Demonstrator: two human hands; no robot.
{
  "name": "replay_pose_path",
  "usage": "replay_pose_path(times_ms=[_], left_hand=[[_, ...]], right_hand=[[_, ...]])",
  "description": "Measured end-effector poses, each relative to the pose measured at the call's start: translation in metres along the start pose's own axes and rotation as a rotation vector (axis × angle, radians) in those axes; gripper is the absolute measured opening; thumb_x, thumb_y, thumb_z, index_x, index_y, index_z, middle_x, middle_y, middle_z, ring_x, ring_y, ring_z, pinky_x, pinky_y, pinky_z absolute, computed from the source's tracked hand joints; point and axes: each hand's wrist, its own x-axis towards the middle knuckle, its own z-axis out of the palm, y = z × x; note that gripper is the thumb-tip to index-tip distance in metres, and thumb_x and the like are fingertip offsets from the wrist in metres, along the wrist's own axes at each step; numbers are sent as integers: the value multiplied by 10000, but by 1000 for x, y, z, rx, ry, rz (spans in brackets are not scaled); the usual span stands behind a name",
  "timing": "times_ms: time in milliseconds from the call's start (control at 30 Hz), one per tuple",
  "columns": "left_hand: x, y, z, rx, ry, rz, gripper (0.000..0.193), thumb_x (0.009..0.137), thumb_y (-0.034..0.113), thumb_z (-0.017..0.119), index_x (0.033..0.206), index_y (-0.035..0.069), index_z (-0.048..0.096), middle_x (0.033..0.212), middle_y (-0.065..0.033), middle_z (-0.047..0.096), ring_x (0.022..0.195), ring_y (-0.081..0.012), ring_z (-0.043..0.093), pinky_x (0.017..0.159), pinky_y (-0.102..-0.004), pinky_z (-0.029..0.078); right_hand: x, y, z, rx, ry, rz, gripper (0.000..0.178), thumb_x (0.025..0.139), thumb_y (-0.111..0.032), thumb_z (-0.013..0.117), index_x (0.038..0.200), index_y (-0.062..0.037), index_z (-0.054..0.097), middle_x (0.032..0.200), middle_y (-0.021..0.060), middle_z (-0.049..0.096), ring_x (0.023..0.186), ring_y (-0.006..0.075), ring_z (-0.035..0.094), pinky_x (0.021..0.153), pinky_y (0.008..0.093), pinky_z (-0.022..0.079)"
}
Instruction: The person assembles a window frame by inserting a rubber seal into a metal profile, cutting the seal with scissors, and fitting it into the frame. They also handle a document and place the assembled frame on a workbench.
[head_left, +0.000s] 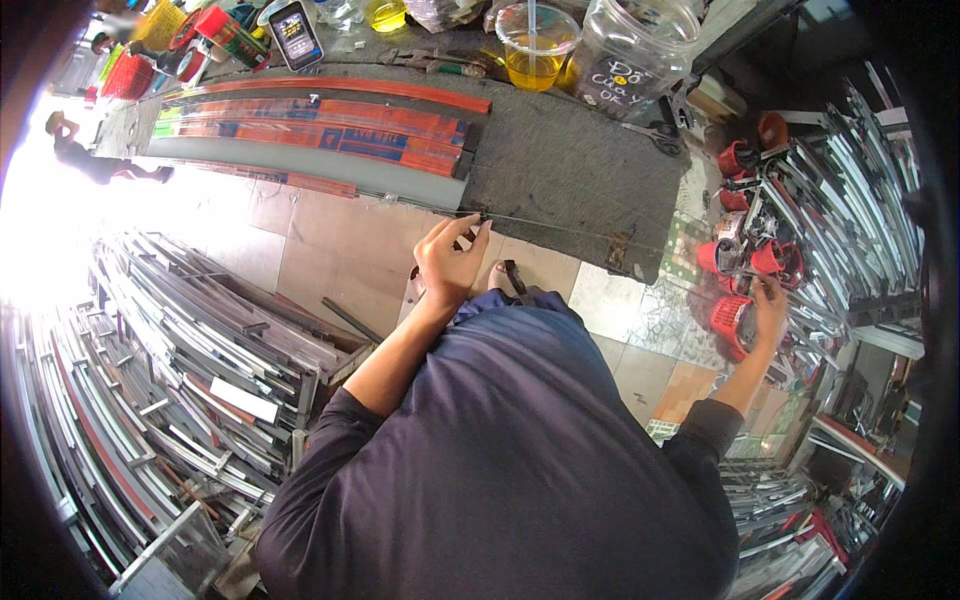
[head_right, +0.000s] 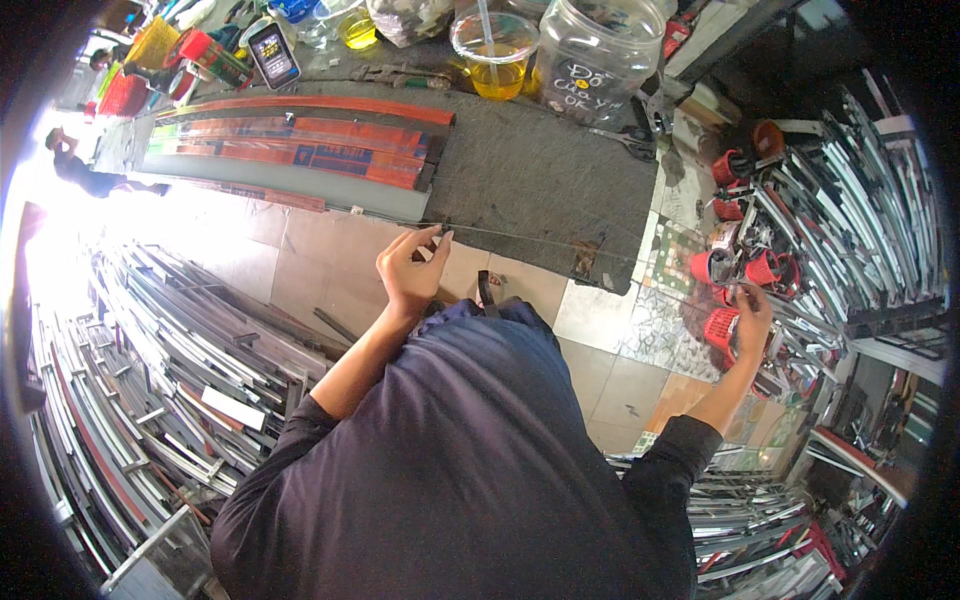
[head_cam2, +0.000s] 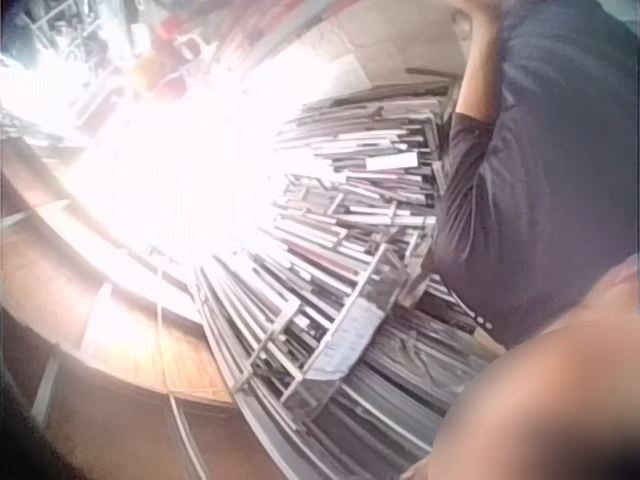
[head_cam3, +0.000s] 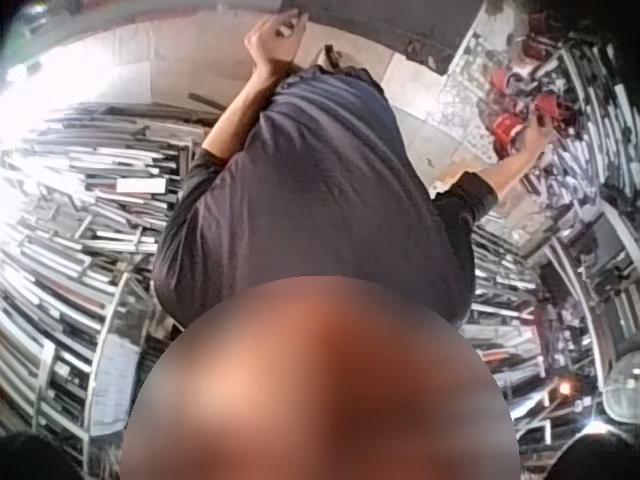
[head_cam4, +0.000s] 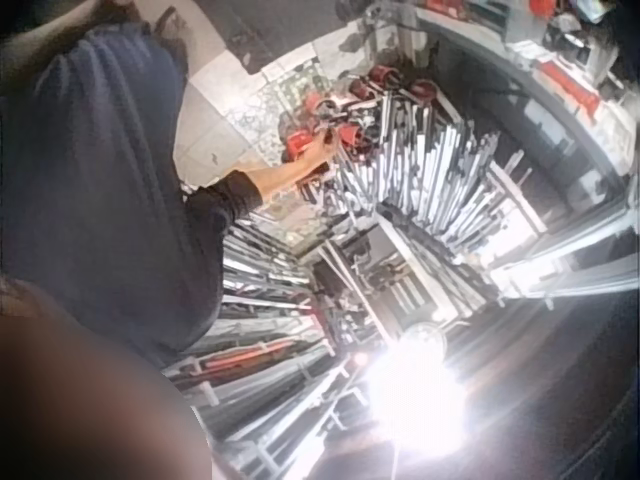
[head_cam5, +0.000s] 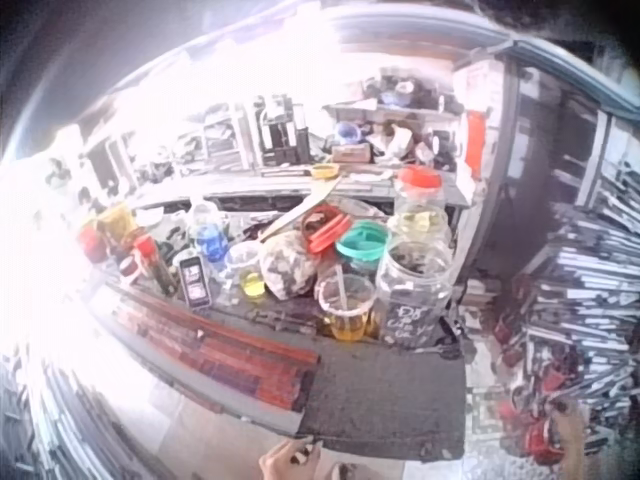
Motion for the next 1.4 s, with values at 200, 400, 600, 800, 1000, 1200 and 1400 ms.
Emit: replay_pose_path(times_ms=[200,400,600,800,1000,1200,1400], left_hand=[[0,-8,1,-2,36,0,235,907,134,990,1104,33,911,858,-97,822,687,-141,725,626,-308,554],[1,-10,-12,63,-66,56,258,907,154,978,1130,45,908,900,-134,832,705,-228,771,671,-351,598],[-1,-26,-77,191,-93,261,335,837,101,960,1158,65,873,943,-113,817,789,-307,789,736,-433,635],[54,-71,-158,397,59,309,500,823,70,960,1309,89,840,1332,-153,775,1253,-389,712,1080,-526,577],[124,-121,-192,422,-144,446,539,826,78,960,1351,105,842,1385,-110,772,1327,-372,702,1152,-540,555],[165,-148,-210,307,-383,544,406,847,87,923,1249,90,863,1266,-74,772,1228,-345,709,1073,-511,565],[189,-146,-214,276,-515,623,399,828,75,940,1219,93,865,1201,-67,768,1128,-325,710,988,-490,561]], right_hand=[[-28,-121,106,-415,315,-373,340,1017,-188,864,1312,-35,796,1271,191,808,1221,386,737,1092,515,558],[-125,-329,305,-24,-97,-806,177,1020,-211,852,1155,-106,806,1215,106,768,1211,364,695,1075,498,546],[-167,-414,408,122,-469,-1013,260,929,-171,905,1167,-123,811,1165,82,737,1177,333,661,1022,511,521],[-185,-430,475,28,-413,-984,347,895,-195,945,1209,-137,807,1184,43,700,1185,314,643,1019,489,504],[-195,-432,491,-63,-320,-925,402,859,-157,955,1229,-131,800,1178,41,675,1171,305,625,1005,481,497],[-213,-430,486,-120,-177,-797,290,845,-147,964,1101,-126,829,1070,18,712,1090,292,650,964,470,482],[-216,-439,502,-115,-138,-803,319,835,-157,964,1139,-169,868,1098,-8,721,1103,271,648,980,468,477]])
